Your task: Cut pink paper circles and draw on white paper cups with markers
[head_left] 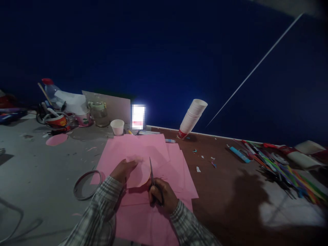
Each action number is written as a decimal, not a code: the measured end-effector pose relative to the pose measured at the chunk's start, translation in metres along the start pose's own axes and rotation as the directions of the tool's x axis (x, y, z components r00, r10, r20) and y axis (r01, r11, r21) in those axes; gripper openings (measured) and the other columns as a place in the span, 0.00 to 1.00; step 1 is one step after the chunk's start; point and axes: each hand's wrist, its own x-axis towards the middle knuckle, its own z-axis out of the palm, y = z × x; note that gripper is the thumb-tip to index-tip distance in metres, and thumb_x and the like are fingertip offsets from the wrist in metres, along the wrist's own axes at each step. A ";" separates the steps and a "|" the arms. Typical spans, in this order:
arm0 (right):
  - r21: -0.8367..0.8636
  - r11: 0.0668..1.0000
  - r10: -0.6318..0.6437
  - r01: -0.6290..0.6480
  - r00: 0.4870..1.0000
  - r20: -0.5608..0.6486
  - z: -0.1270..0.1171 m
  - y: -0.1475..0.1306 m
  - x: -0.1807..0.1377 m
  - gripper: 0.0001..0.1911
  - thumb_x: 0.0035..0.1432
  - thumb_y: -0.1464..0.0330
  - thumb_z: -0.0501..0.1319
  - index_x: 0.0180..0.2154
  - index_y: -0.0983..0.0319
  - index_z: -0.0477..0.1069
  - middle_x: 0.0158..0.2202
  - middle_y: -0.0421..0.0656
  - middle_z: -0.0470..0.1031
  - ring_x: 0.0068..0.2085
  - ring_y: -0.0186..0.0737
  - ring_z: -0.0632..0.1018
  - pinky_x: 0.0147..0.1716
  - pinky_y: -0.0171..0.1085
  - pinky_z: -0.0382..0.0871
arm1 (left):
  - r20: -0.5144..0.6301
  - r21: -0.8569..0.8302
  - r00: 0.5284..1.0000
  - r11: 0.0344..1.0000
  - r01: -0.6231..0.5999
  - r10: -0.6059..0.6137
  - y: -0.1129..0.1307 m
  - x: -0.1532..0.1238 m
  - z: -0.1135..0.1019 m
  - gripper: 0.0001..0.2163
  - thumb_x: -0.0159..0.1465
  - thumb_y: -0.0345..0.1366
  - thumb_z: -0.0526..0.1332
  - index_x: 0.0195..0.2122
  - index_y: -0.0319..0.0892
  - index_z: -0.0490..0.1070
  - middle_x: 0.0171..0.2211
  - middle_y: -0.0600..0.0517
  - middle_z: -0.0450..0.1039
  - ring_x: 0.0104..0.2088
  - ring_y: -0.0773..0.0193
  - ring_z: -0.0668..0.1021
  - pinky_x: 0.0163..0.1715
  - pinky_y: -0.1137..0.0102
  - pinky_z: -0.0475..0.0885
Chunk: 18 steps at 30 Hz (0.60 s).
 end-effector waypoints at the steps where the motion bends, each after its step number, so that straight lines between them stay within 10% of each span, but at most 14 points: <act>1: 0.005 1.000 0.001 -0.001 1.000 -0.004 0.000 0.000 0.000 0.31 0.49 0.41 0.64 0.34 0.63 0.65 0.16 0.34 0.68 0.14 0.29 0.66 0.14 0.29 0.59 | -0.002 0.000 1.000 1.000 0.002 -0.002 0.000 0.000 0.000 0.17 0.48 0.40 0.71 0.38 0.38 0.81 0.39 0.43 0.82 0.48 0.46 0.79 0.53 0.58 0.69; 18: -0.010 1.000 0.009 -0.009 1.000 -0.023 0.003 0.003 -0.001 0.28 0.49 0.44 0.65 0.31 0.62 0.66 0.16 0.34 0.67 0.15 0.28 0.65 0.14 0.29 0.59 | -0.015 0.022 1.000 1.000 0.012 -0.012 0.002 0.002 -0.006 0.16 0.47 0.40 0.72 0.35 0.37 0.81 0.34 0.44 0.83 0.44 0.48 0.81 0.52 0.60 0.70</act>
